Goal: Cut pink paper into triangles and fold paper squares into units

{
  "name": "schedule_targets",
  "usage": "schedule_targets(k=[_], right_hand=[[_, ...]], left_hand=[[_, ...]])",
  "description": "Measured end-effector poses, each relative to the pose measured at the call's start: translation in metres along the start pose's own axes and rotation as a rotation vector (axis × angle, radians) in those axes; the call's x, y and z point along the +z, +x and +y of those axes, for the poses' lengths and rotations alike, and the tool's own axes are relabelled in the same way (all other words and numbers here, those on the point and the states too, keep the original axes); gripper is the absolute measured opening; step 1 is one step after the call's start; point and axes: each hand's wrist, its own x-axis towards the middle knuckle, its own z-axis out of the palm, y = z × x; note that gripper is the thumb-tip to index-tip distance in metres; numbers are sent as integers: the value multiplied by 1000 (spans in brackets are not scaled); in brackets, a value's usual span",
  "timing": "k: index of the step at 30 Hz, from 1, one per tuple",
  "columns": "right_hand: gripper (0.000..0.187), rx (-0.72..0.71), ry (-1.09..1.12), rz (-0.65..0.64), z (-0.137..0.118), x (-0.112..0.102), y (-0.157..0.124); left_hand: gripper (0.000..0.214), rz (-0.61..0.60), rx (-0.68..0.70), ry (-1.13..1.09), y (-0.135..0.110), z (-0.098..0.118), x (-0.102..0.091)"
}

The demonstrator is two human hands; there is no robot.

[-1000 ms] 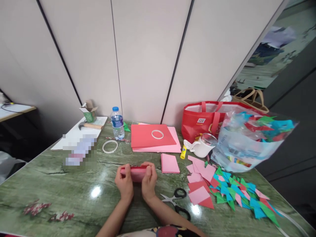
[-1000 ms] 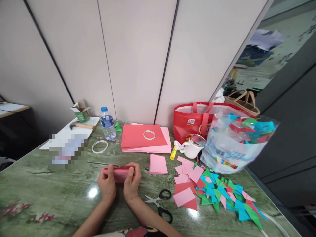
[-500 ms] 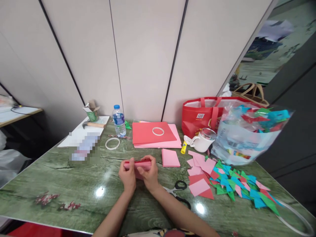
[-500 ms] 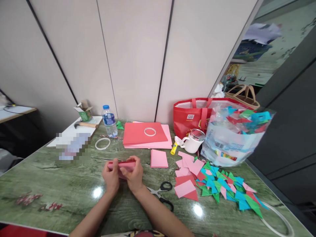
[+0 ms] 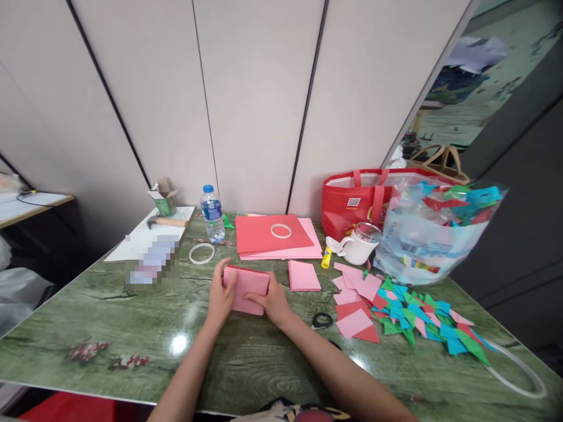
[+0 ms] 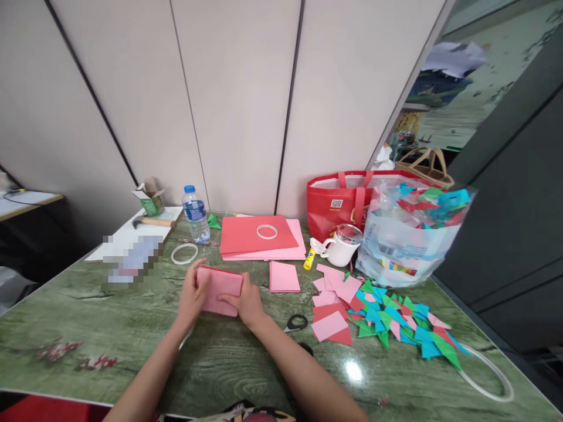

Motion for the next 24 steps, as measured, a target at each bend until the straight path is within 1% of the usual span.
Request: schedule_targets(k=[1, 2, 4, 5, 7, 9, 10, 11, 12, 13, 14, 15, 16, 17, 18, 20, 22, 24], right_hand=[[46, 24, 64, 0, -2, 0, 2], [48, 43, 125, -3, -3, 1, 5], [50, 66, 219, -37, -5, 5, 10], [49, 76, 234, -66, -6, 7, 12], [44, 116, 191, -132, -9, 7, 16], [40, 156, 61, -168, -11, -3, 18], [39, 154, -32, -167, -11, -13, 19], [36, 107, -149, -158, -10, -25, 19], [29, 18, -281, -136, -7, -39, 19], [24, -79, -407, -142, -3, -54, 19], [24, -162, -519, -196, 2, -68, 19], [31, -226, -624, -280, 8, -81, 19], [39, -254, -719, -375, 15, -92, 20], [47, -250, -799, -458, 21, -100, 20], [51, -231, -860, -520, 27, -104, 21], [53, -180, -926, -617, 37, -106, 23], [52, -139, -939, -676, 41, -101, 26], [50, -128, -934, -701, 42, -96, 28]], left_hand=[[35, -157, 4, -40, 2, -1, -6], [37, -273, -27, -68, 4, -3, -10], [38, -352, -86, -78, 5, -8, -17], [38, -356, -135, -80, 4, -11, -18], [37, -345, -247, -96, 4, -16, -19], [36, -334, -326, -105, 8, -20, -17], [35, -330, -340, -99, 11, -21, -16], [34, -324, -343, -87, 15, -23, -15], [34, -314, -341, -71, 20, -24, -14], [33, -307, -339, -53, 24, -25, -12], [33, -302, -336, -31, 29, -27, -10], [32, -298, -331, -5, 33, -29, -8], [32, -295, -324, 26, 36, -31, -4], [32, -293, -314, 60, 38, -34, -1], [33, -289, -303, 100, 40, -36, 3], [33, -284, -272, 193, 43, -40, 9], [33, -278, -233, 301, 45, -41, 13], [32, -276, -193, 413, 46, -41, 13]])
